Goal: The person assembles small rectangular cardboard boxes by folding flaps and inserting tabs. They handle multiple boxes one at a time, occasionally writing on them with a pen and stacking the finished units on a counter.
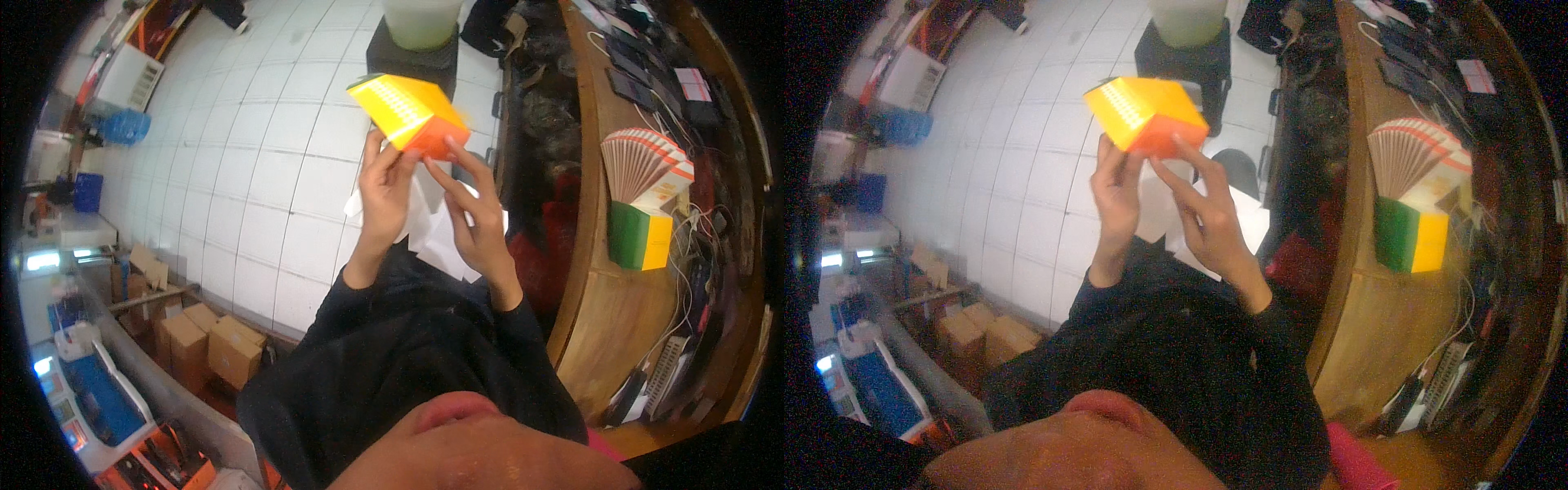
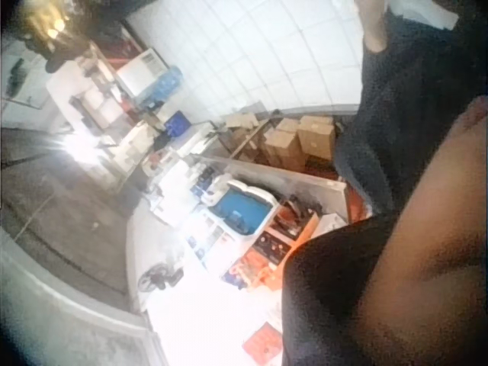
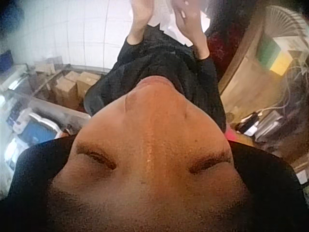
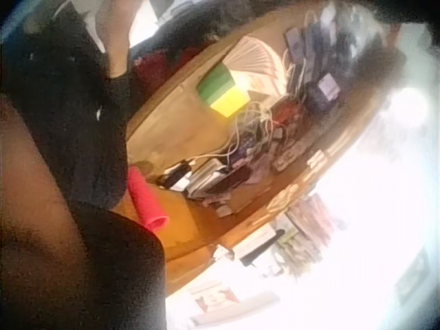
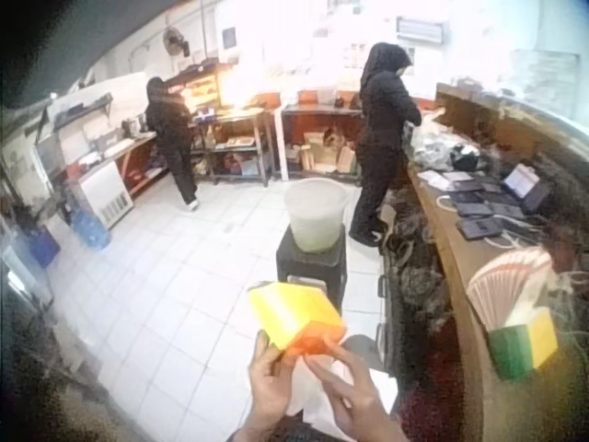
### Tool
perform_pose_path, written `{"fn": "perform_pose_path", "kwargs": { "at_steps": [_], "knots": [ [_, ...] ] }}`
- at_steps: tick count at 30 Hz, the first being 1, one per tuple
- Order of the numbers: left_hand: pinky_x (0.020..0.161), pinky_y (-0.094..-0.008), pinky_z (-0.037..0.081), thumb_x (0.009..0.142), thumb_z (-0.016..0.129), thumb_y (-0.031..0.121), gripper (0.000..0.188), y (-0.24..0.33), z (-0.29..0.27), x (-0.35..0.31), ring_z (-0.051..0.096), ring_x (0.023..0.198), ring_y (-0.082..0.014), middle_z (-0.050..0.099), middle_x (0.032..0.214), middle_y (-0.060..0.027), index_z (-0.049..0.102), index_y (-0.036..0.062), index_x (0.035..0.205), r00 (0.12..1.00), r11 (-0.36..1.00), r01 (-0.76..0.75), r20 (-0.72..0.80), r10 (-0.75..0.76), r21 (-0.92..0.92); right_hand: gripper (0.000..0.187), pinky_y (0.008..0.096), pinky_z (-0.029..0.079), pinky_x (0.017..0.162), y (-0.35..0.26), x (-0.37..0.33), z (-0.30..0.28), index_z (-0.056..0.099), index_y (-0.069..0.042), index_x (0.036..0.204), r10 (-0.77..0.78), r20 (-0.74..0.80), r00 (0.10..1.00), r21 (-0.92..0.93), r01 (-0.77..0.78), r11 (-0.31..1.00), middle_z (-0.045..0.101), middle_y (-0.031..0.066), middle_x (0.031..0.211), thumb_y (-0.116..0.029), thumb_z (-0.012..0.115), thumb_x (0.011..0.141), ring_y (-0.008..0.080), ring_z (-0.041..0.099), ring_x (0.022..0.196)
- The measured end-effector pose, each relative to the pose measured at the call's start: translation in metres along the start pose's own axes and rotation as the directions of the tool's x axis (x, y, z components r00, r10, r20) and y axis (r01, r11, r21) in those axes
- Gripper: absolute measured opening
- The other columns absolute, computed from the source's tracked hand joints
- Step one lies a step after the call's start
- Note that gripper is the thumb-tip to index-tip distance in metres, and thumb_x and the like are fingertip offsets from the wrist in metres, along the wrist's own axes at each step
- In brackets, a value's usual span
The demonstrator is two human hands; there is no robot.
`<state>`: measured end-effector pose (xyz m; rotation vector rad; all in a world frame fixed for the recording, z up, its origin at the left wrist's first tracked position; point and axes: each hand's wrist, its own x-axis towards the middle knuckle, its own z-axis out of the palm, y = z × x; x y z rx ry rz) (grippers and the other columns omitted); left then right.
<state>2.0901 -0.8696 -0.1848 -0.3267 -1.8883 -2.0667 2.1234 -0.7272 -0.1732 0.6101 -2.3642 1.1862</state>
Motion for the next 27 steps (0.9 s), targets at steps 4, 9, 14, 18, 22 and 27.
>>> {"fn": "perform_pose_path", "kwargs": {
  "at_steps": [4, 9, 14, 18, 22, 27],
  "knots": [
    [0.089, -0.0267, 0.047, 0.091, 0.056, -0.002, 0.026, 0.011, -0.008, 0.009, 0.06, 0.098, -0.0162, 0.063, 0.106, -0.0122, 0.056, -0.008, 0.116, 0.988, 0.989, 0.145, 0.061, -0.144, -0.006, 0.036, 0.038, 0.045, 0.094, 0.01, 0.007, -0.026, 0.063, -0.011, 0.118, 0.18, -0.205, 0.962, 0.261, -0.124, 0.957, 0.052, 0.0161, 0.124, 0.002, 0.051, 0.088, 0.031, 0.056, 0.109],
    [0.071, -0.0231, 0.043, 0.097, 0.043, 0.013, 0.02, -0.001, -0.007, 0.0, 0.049, 0.074, -0.0096, 0.052, 0.08, -0.0027, 0.051, 0.0016, 0.083, 0.957, 0.843, 0.287, 0.099, -0.272, -0.454, 0.045, 0.0393, 0.031, 0.105, 0.024, 0.007, -0.03, 0.046, -0.006, 0.133, 0.207, -0.218, 0.954, 0.052, -0.2, 0.978, 0.045, 0.0177, 0.134, -0.027, 0.052, 0.094, 0.03, 0.042, 0.127],
    [0.055, -0.0256, 0.027, 0.097, 0.035, 0.023, 0.032, -0.02, 0.0, -0.01, 0.026, 0.055, -0.0093, 0.028, 0.059, 0.0028, 0.027, 0.0142, 0.068, 0.961, 0.762, 0.207, -0.019, -0.276, -0.613, 0.062, 0.0367, 0.037, 0.098, 0.021, -0.02, -0.012, 0.042, 0.001, 0.129, 0.152, -0.186, 0.971, 0.477, -0.046, 0.878, 0.052, 0.0158, 0.121, -0.044, 0.058, 0.089, 0.0246, 0.05, 0.113],
    [0.052, -0.0271, 0.023, 0.097, 0.036, 0.026, 0.035, -0.024, -0.008, -0.004, 0.021, 0.051, -0.0097, 0.022, 0.053, 0.004, 0.023, 0.016, 0.067, 0.961, 0.74, 0.202, -0.016, -0.277, -0.641, 0.032, 0.0289, 0.047, 0.077, 0.018, -0.033, -0.022, 0.058, 0.0, 0.105, 0.145, 0.025, 0.989, 0.395, -0.143, 0.908, 0.061, 0.0082, 0.093, -0.022, 0.069, 0.084, 0.0167, 0.06, 0.087],
    [0.06, -0.0303, 0.035, 0.095, 0.042, 0.036, 0.039, -0.019, -0.014, 0.009, 0.043, 0.06, -0.0161, 0.044, 0.061, -0.0031, 0.044, 0.0041, 0.072, 0.983, 0.988, -0.137, 0.133, 0.126, 0.077, 0.011, 0.0269, 0.046, 0.065, 0.012, -0.023, -0.029, 0.062, -0.002, 0.088, 0.217, -0.055, 0.975, 0.451, -0.17, 0.876, 0.062, 0.0064, 0.082, -0.005, 0.07, 0.081, 0.0119, 0.059, 0.075],
    [0.063, -0.0381, 0.038, 0.082, 0.067, 0.024, 0.026, 0.021, 0.004, 0.0, 0.05, 0.068, -0.0277, 0.053, 0.071, -0.0088, 0.054, 0.0024, 0.077, 0.938, 0.88, -0.236, 0.335, 0.095, 0.412, 0.015, 0.0227, 0.044, 0.061, 0.011, -0.008, -0.034, 0.062, 0.0, 0.09, 0.199, -0.071, 0.977, 0.326, -0.166, 0.931, 0.063, 0.0063, 0.081, -0.001, 0.071, 0.078, 0.0106, 0.059, 0.07]
  ]
}}
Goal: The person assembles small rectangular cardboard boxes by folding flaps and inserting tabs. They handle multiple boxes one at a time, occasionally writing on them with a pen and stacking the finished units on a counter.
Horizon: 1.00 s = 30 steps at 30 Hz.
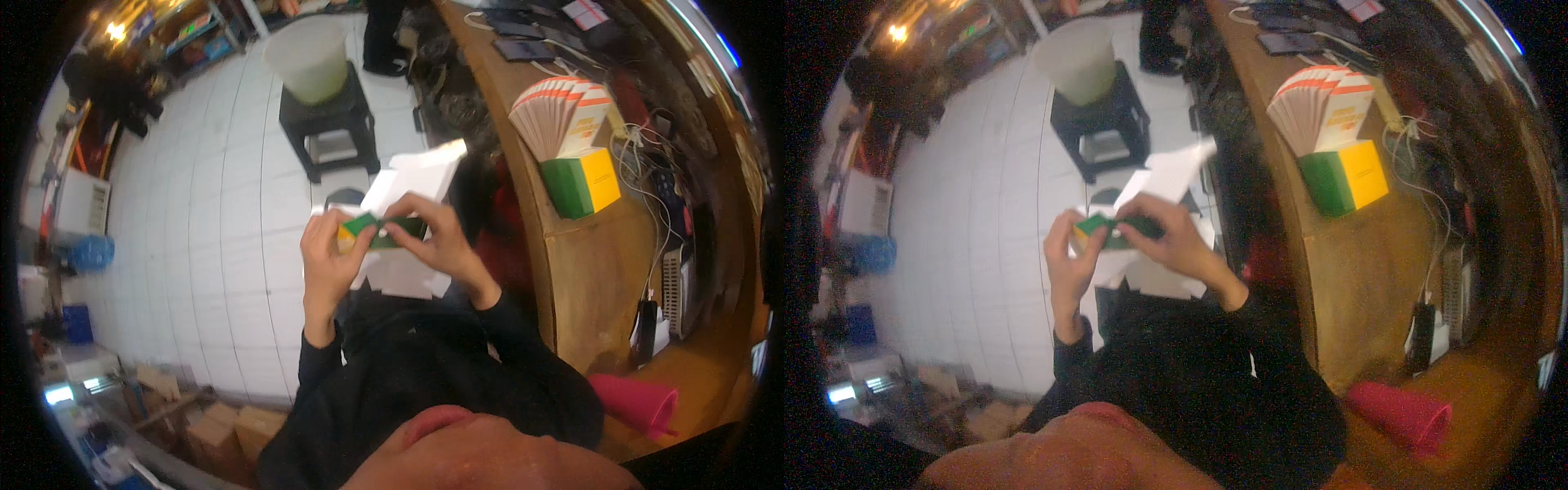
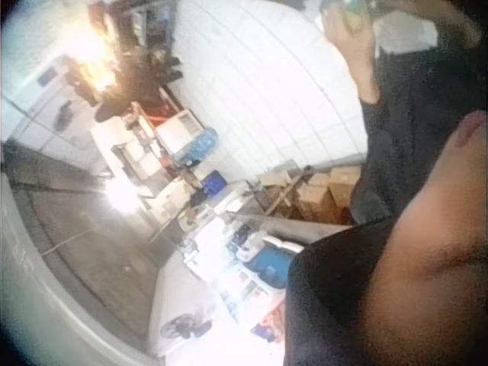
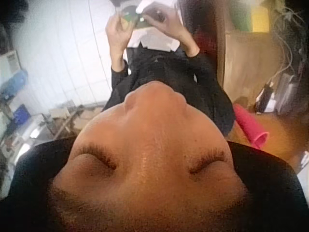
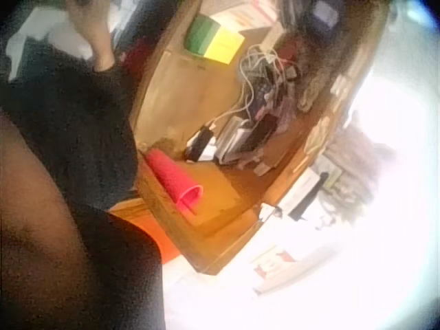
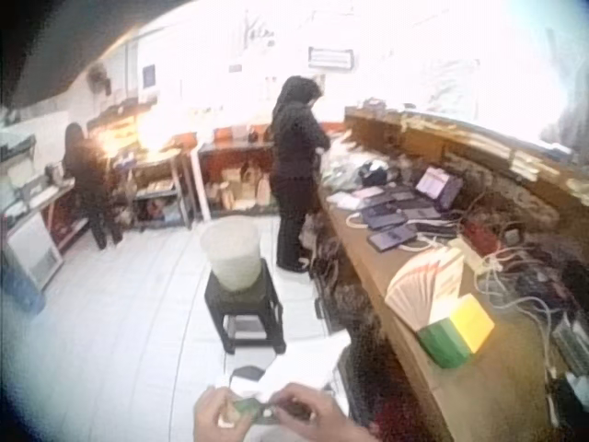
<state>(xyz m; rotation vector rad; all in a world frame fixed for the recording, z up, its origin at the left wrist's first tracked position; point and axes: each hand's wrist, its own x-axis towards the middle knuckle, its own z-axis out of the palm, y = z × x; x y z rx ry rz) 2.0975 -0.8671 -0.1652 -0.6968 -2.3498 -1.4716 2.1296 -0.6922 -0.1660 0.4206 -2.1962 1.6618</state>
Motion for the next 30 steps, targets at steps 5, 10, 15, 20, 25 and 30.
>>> {"fn": "perform_pose_path", "kwargs": {
  "at_steps": [5, 10, 15, 20, 25, 30],
  "knots": [
    [0.057, -0.0395, 0.034, 0.079, 0.066, 0.01, 0.016, -0.008, 0.014, -0.003, 0.043, 0.059, -0.0313, 0.047, 0.065, -0.0118, 0.051, 0.0038, 0.078, 0.973, 0.999, -0.037, -0.226, 0.038, 0.012, 0.021, 0.027, 0.052, 0.069, -0.007, -0.001, 0.007, 0.065, -0.002, 0.09, -0.227, -0.101, 0.969, -0.311, 0.186, 0.932, 0.066, 0.0084, 0.086, 0.003, 0.074, 0.071, 0.0182, 0.065, 0.077],
    [0.057, -0.0425, 0.037, 0.085, 0.053, 0.01, 0.008, -0.004, 0.002, 0.003, 0.048, 0.062, -0.0353, 0.05, 0.07, -0.0164, 0.052, 0.002, 0.085, 0.993, 0.994, -0.112, 0.028, 0.112, -0.013, 0.026, 0.034, 0.054, 0.077, 0.01, -0.003, 0.01, 0.06, -0.001, 0.093, -0.379, 0.038, 0.924, -0.219, 0.378, 0.899, 0.063, 0.0174, 0.11, 0.002, 0.073, 0.071, 0.0294, 0.065, 0.093],
    [0.057, -0.0407, 0.038, 0.088, 0.044, 0.009, 0.012, -0.003, -0.003, -0.002, 0.048, 0.06, -0.0346, 0.048, 0.068, -0.0172, 0.052, 0.0005, 0.084, 0.997, 0.99, -0.026, 0.065, 0.036, -0.142, 0.03, 0.0356, 0.054, 0.077, 0.011, -0.005, 0.014, 0.057, -0.001, 0.1, -0.305, 0.152, 0.94, -0.134, 0.326, 0.936, 0.063, 0.0175, 0.109, 0.003, 0.07, 0.073, 0.0312, 0.064, 0.093],
    [0.054, -0.0391, 0.037, 0.085, 0.047, 0.007, 0.011, -0.013, 0.0, -0.005, 0.046, 0.057, -0.0322, 0.048, 0.064, -0.0146, 0.053, 0.0005, 0.079, 0.995, 0.986, -0.101, -0.007, 0.101, -0.134, 0.026, 0.0297, 0.055, 0.073, -0.001, 0.0, 0.016, 0.061, 0.001, 0.096, -0.263, 0.165, 0.95, -0.157, 0.289, 0.944, 0.067, 0.0153, 0.101, 0.006, 0.071, 0.073, 0.023, 0.067, 0.087],
    [0.05, -0.0374, 0.032, 0.075, 0.052, 0.004, 0.005, -0.027, 0.002, -0.007, 0.04, 0.05, -0.0286, 0.049, 0.063, -0.0118, 0.054, 0.001, 0.073, 0.94, 0.937, -0.342, -0.046, 0.339, -0.068, 0.03, 0.0362, 0.052, 0.077, -0.002, -0.004, 0.016, 0.056, 0.0, 0.108, -0.105, 0.286, 0.953, -0.178, 0.16, 0.971, 0.062, 0.0142, 0.102, -0.002, 0.066, 0.079, 0.0318, 0.063, 0.092],
    [0.049, -0.0361, 0.03, 0.07, 0.052, 0.008, 0.006, -0.024, -0.003, -0.005, 0.036, 0.048, -0.0262, 0.048, 0.061, -0.0096, 0.054, 0.0025, 0.068, 0.93, 0.926, -0.364, -0.083, 0.357, -0.098, 0.027, 0.027, 0.053, 0.067, -0.005, 0.005, 0.007, 0.062, 0.0, 0.098, -0.217, 0.283, 0.934, -0.027, 0.234, 0.972, 0.066, 0.0101, 0.096, 0.005, 0.072, 0.073, 0.0183, 0.066, 0.081]
  ]
}}
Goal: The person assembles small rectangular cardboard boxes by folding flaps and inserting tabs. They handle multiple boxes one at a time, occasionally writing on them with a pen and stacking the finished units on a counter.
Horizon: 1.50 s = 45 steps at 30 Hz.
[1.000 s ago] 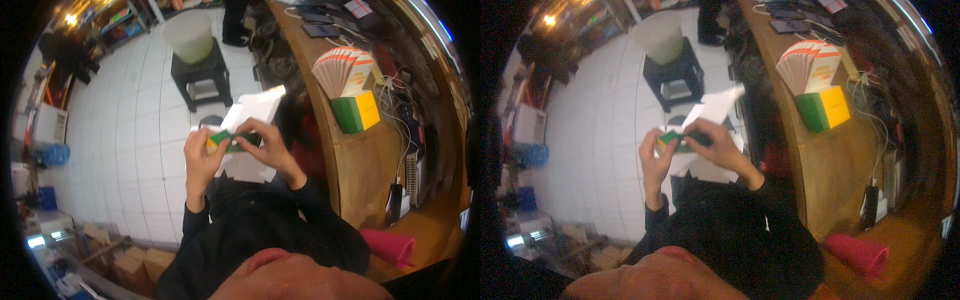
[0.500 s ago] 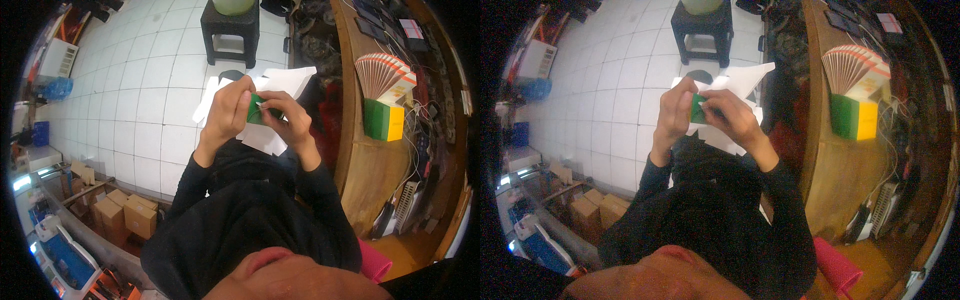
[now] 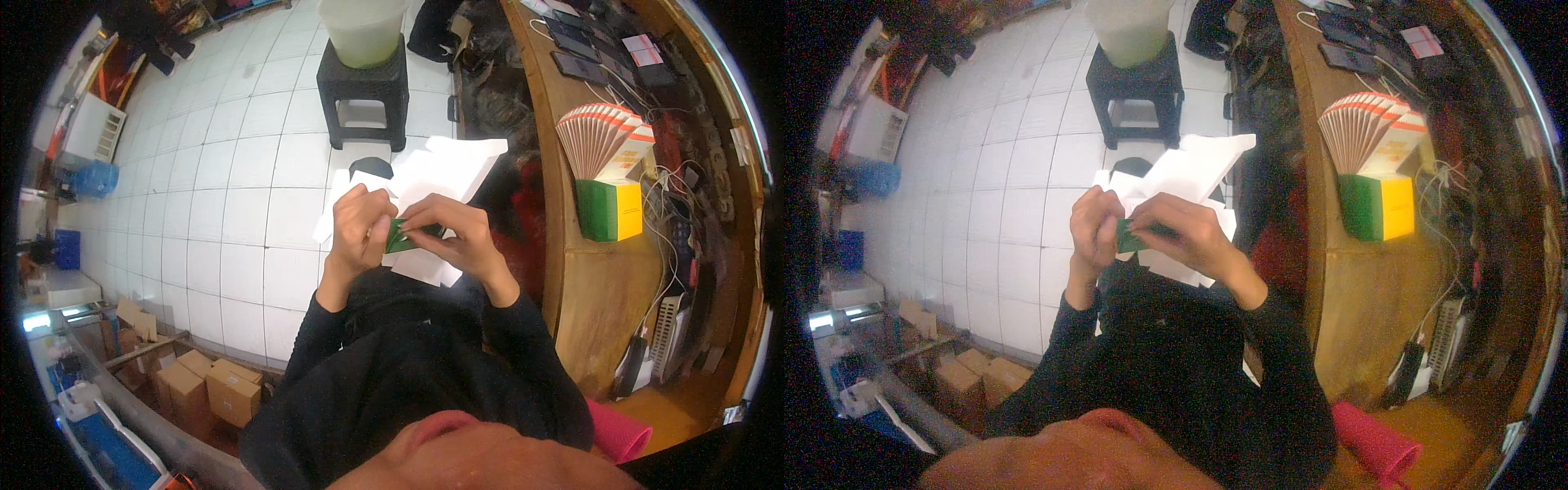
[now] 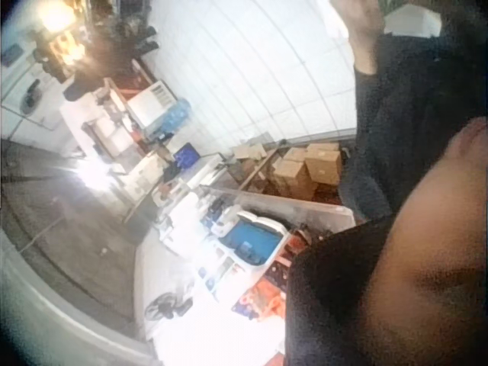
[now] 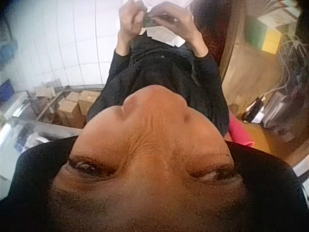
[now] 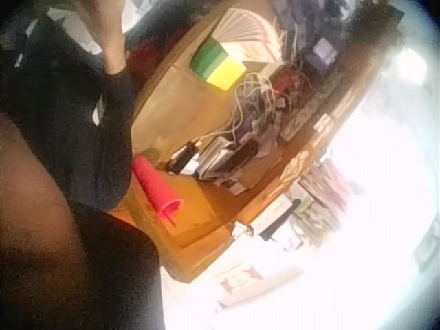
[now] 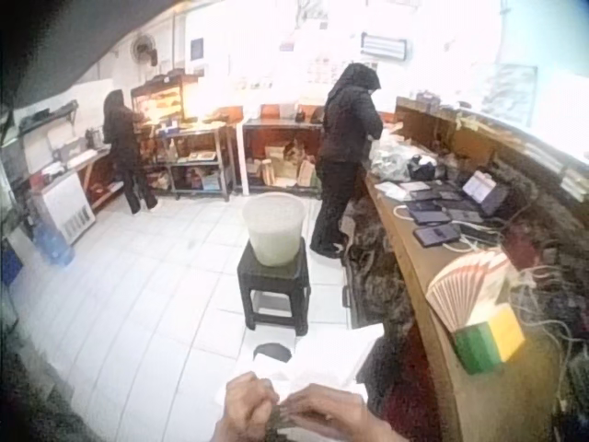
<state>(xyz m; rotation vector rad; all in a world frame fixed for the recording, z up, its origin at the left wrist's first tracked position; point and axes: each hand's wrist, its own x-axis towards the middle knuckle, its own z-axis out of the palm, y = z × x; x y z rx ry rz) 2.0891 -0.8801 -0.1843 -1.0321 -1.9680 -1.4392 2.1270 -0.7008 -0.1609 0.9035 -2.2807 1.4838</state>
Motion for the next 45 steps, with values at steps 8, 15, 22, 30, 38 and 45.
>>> {"fn": "perform_pose_path", "kwargs": {
  "at_steps": [8, 15, 22, 30, 38, 45],
  "knots": [
    [0.05, -0.0352, 0.03, 0.065, 0.054, 0.01, 0.006, 0.004, -0.003, -0.009, 0.043, 0.048, -0.0246, 0.05, 0.06, -0.0078, 0.054, 0.0047, 0.068, 0.994, 0.996, -0.079, 0.082, 0.076, 0.043, 0.026, 0.0305, 0.05, 0.08, -0.023, 0.005, -0.021, 0.058, -0.003, 0.096, 0.565, 0.334, 0.755, 0.344, -0.655, 0.673, 0.065, 0.0058, 0.09, -0.001, 0.074, 0.076, 0.0139, 0.066, 0.086],
    [0.063, -0.0347, 0.043, 0.069, 0.059, 0.004, 0.005, 0.013, 0.014, -0.005, 0.058, 0.063, -0.0246, 0.058, 0.068, -0.0062, 0.057, 0.0068, 0.072, 0.999, 0.995, -0.042, 0.001, 0.042, 0.094, 0.022, 0.0307, 0.048, 0.072, -0.033, -0.021, 0.016, 0.051, -0.001, 0.101, 0.403, -0.205, 0.892, 0.251, -0.35, 0.903, 0.058, 0.009, 0.092, 0.004, 0.062, 0.082, 0.0141, 0.059, 0.079],
    [0.097, -0.0358, 0.041, 0.084, 0.066, 0.041, 0.061, -0.053, -0.051, 0.009, 0.055, 0.107, -0.0341, 0.06, 0.115, -0.0118, 0.047, 0.0049, 0.129, 0.686, 0.721, 0.687, 0.409, -0.601, -0.092, 0.021, 0.0276, 0.039, 0.061, -0.014, -0.023, -0.025, 0.054, -0.003, 0.079, 0.061, -0.091, 0.994, 0.747, 0.027, 0.664, 0.052, 0.0026, 0.078, 0.011, 0.067, 0.071, 0.0118, 0.046, 0.063],
    [0.072, -0.0439, 0.048, 0.092, 0.048, 0.012, 0.022, -0.011, -0.018, 0.006, 0.063, 0.086, -0.0387, 0.062, 0.098, -0.0226, 0.047, 0.0065, 0.113, 0.727, 0.795, 0.561, 0.321, -0.607, 0.232, 0.018, 0.0329, 0.048, 0.073, 0.006, 0.019, -0.004, 0.059, 0.0, 0.099, 0.223, -0.276, 0.935, -0.086, -0.255, 0.963, 0.067, 0.0102, 0.09, -0.012, 0.064, 0.087, 0.0238, 0.064, 0.079],
    [0.077, -0.0305, 0.057, 0.081, 0.067, 0.01, 0.024, -0.009, -0.022, 0.0, 0.065, 0.091, -0.0209, 0.059, 0.113, -0.005, 0.07, 0.0145, 0.104, 0.973, 0.992, 0.077, 0.211, -0.096, 0.097, 0.018, 0.0244, 0.047, 0.073, 0.023, 0.011, 0.0, 0.065, 0.003, 0.095, 0.506, -0.162, 0.847, 0.254, -0.459, 0.851, 0.068, 0.005, 0.087, -0.014, 0.061, 0.091, 0.0079, 0.06, 0.082],
    [0.065, -0.0279, 0.058, 0.075, 0.074, 0.016, 0.023, -0.014, -0.023, -0.008, 0.067, 0.083, -0.0187, 0.061, 0.106, -0.0035, 0.069, 0.0142, 0.098, 0.96, 0.98, 0.092, 0.244, -0.135, 0.178, 0.012, 0.0269, 0.049, 0.076, 0.022, 0.01, 0.004, 0.069, 0.0, 0.09, 0.292, -0.152, 0.944, -0.041, -0.301, 0.953, 0.065, 0.0077, 0.087, -0.009, 0.067, 0.083, 0.0143, 0.062, 0.083]
  ]
}}
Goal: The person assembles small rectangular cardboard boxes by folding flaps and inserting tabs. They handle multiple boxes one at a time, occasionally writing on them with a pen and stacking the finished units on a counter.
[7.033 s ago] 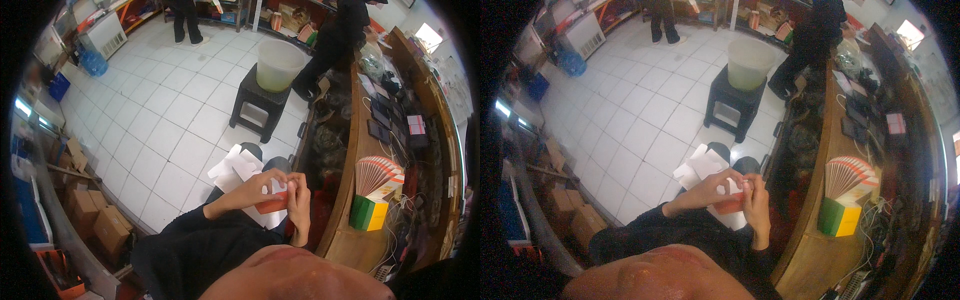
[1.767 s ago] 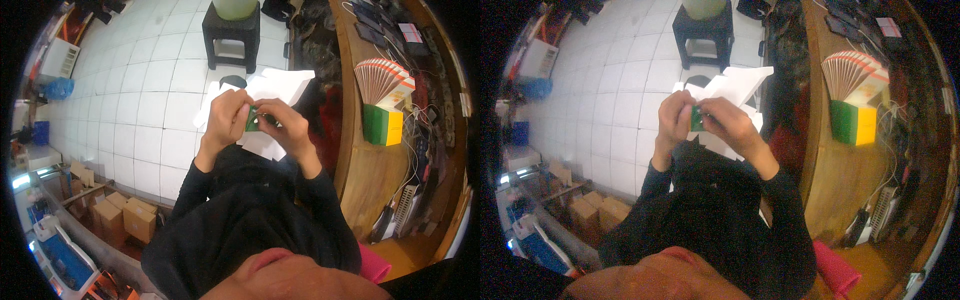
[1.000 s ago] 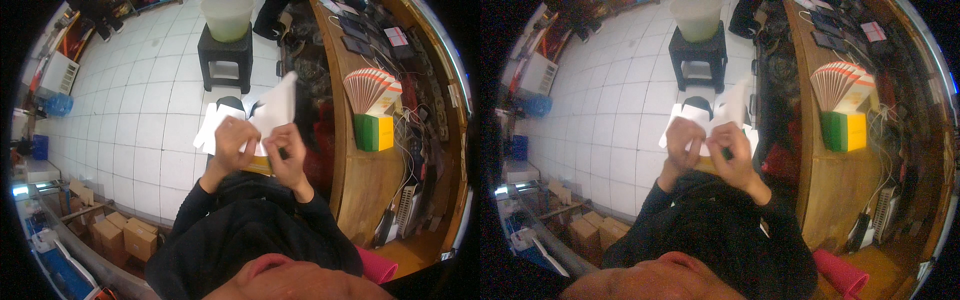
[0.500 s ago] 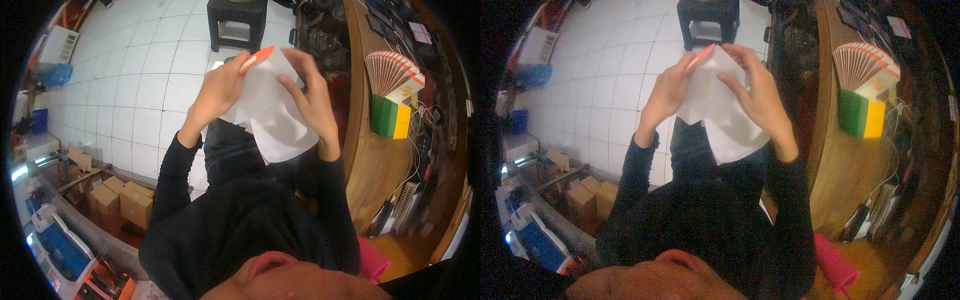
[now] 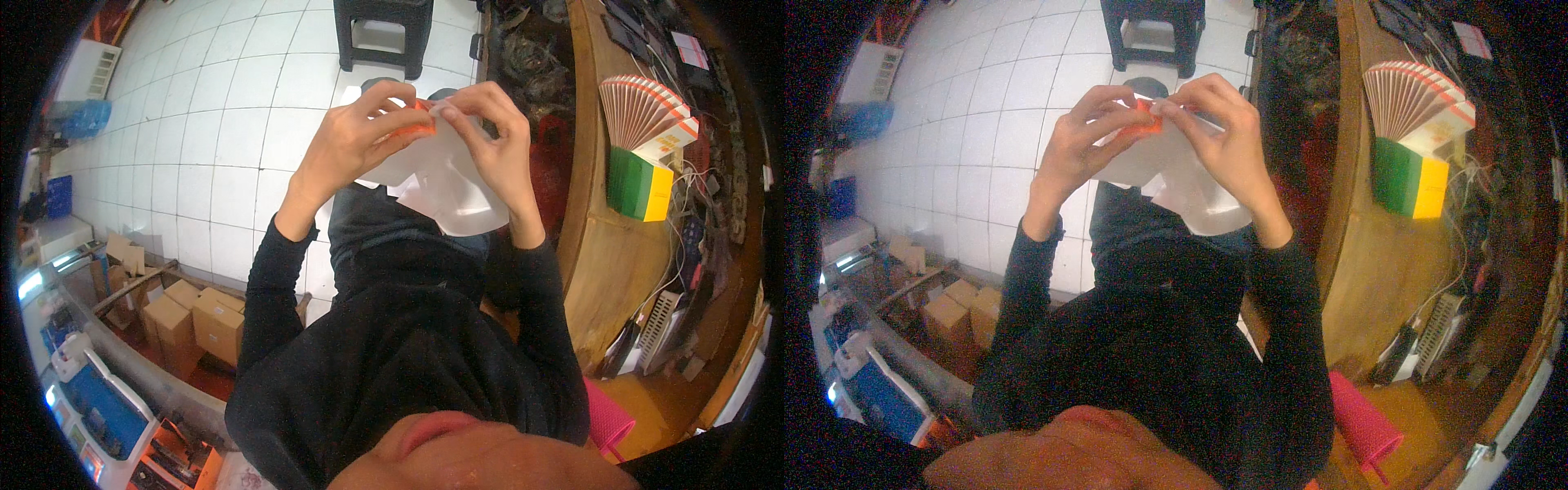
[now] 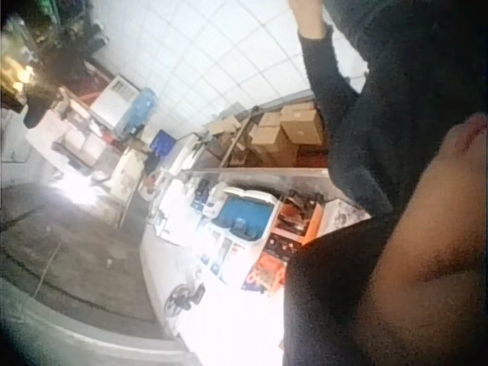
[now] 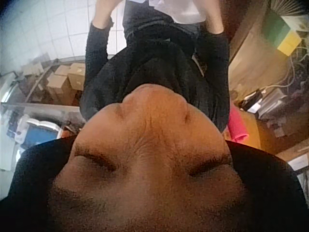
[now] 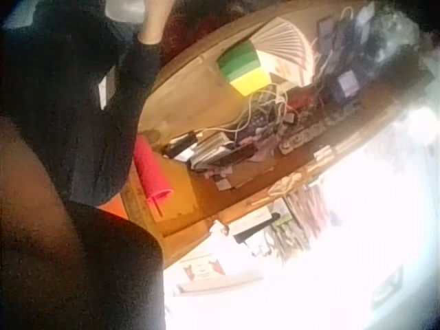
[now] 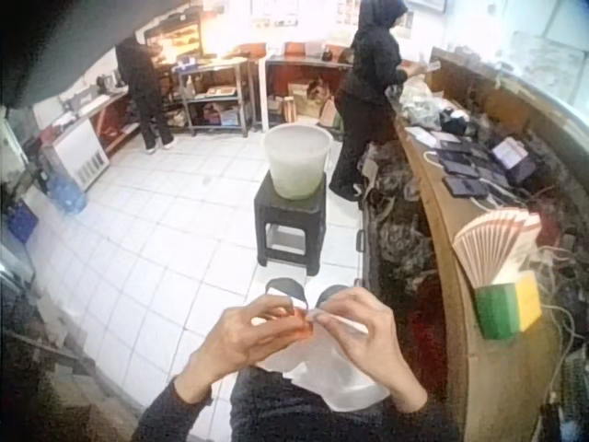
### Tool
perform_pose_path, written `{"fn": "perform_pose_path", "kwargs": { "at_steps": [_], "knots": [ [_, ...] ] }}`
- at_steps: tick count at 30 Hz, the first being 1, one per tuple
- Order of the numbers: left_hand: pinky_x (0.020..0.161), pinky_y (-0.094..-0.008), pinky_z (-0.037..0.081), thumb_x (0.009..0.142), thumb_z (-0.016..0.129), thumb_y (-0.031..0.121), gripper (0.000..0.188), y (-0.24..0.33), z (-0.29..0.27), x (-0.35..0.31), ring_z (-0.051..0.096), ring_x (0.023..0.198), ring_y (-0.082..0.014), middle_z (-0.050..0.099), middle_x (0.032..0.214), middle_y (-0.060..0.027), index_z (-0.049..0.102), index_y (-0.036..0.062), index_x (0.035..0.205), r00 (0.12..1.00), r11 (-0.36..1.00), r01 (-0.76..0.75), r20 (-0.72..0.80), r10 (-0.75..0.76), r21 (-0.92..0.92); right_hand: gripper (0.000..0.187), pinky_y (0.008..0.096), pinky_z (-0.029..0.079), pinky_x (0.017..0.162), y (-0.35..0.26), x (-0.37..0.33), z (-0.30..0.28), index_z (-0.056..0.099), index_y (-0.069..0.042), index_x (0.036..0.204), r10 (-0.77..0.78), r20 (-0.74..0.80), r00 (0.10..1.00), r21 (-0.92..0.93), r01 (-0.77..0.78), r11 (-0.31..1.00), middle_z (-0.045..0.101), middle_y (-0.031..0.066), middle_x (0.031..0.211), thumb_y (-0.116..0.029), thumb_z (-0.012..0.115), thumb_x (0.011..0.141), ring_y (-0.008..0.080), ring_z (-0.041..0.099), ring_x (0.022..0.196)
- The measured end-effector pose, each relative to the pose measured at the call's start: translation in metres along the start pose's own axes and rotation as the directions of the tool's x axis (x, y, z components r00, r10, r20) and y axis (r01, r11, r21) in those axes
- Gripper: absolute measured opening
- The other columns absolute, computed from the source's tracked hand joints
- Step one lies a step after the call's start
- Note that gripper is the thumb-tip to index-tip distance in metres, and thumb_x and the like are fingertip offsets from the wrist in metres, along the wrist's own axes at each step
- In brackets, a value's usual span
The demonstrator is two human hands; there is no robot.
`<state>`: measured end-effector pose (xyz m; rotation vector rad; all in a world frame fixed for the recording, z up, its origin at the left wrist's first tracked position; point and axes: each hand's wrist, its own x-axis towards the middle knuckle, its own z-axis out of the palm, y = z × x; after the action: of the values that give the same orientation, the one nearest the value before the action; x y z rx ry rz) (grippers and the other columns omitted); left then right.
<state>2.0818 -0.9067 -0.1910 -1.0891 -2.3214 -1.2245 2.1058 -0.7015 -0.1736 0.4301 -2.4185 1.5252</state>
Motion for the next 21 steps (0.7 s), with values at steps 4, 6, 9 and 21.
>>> {"fn": "perform_pose_path", "kwargs": {
  "at_steps": [4, 6, 9, 21],
  "knots": [
    [0.068, -0.0306, 0.057, 0.074, 0.075, 0.014, 0.024, 0.006, 0.007, -0.005, 0.066, 0.085, -0.021, 0.061, 0.103, -0.0055, 0.067, 0.0105, 0.096, 0.99, 0.997, 0.05, -0.13, -0.058, -0.065, 0.013, 0.0283, 0.049, 0.075, 0.002, 0.0, -0.002, 0.07, -0.002, 0.089, -0.028, 0.033, 0.999, 0.06, 0.026, 0.998, 0.061, 0.0097, 0.086, -0.006, 0.07, 0.077, 0.0192, 0.062, 0.081],
    [0.077, -0.032, 0.054, 0.071, 0.077, 0.008, 0.027, 0.007, 0.01, -0.012, 0.063, 0.092, -0.0214, 0.061, 0.104, -0.0083, 0.065, 0.0082, 0.096, 0.981, 0.989, 0.091, -0.159, -0.11, -0.118, 0.013, 0.0286, 0.049, 0.074, -0.001, -0.001, 0.0, 0.071, -0.002, 0.088, -0.074, 0.043, 0.996, 0.004, 0.074, 0.997, 0.061, 0.01, 0.086, -0.006, 0.071, 0.076, 0.0202, 0.062, 0.08],
    [0.08, -0.0326, 0.052, 0.07, 0.077, 0.004, 0.029, 0.003, 0.015, -0.017, 0.062, 0.095, -0.0213, 0.061, 0.104, -0.0098, 0.063, 0.0068, 0.095, 0.971, 0.983, 0.076, -0.212, -0.111, -0.165, 0.015, 0.0296, 0.049, 0.073, -0.002, -0.012, 0.012, 0.071, -0.004, 0.089, -0.172, -0.001, 0.985, -0.115, 0.17, 0.979, 0.061, 0.01, 0.086, -0.006, 0.072, 0.075, 0.0218, 0.061, 0.079],
    [0.078, -0.0316, 0.054, 0.074, 0.074, 0.004, 0.032, 0.002, 0.022, -0.017, 0.065, 0.097, -0.025, 0.065, 0.107, -0.0125, 0.064, 0.0058, 0.103, 0.952, 0.958, 0.115, -0.246, -0.181, -0.263, 0.024, 0.0396, 0.048, 0.079, 0.0, -0.012, 0.005, 0.067, -0.006, 0.099, -0.303, 0.207, 0.93, -0.144, 0.336, 0.931, 0.062, 0.0112, 0.093, -0.004, 0.069, 0.075, 0.0307, 0.06, 0.089]
  ]
}}
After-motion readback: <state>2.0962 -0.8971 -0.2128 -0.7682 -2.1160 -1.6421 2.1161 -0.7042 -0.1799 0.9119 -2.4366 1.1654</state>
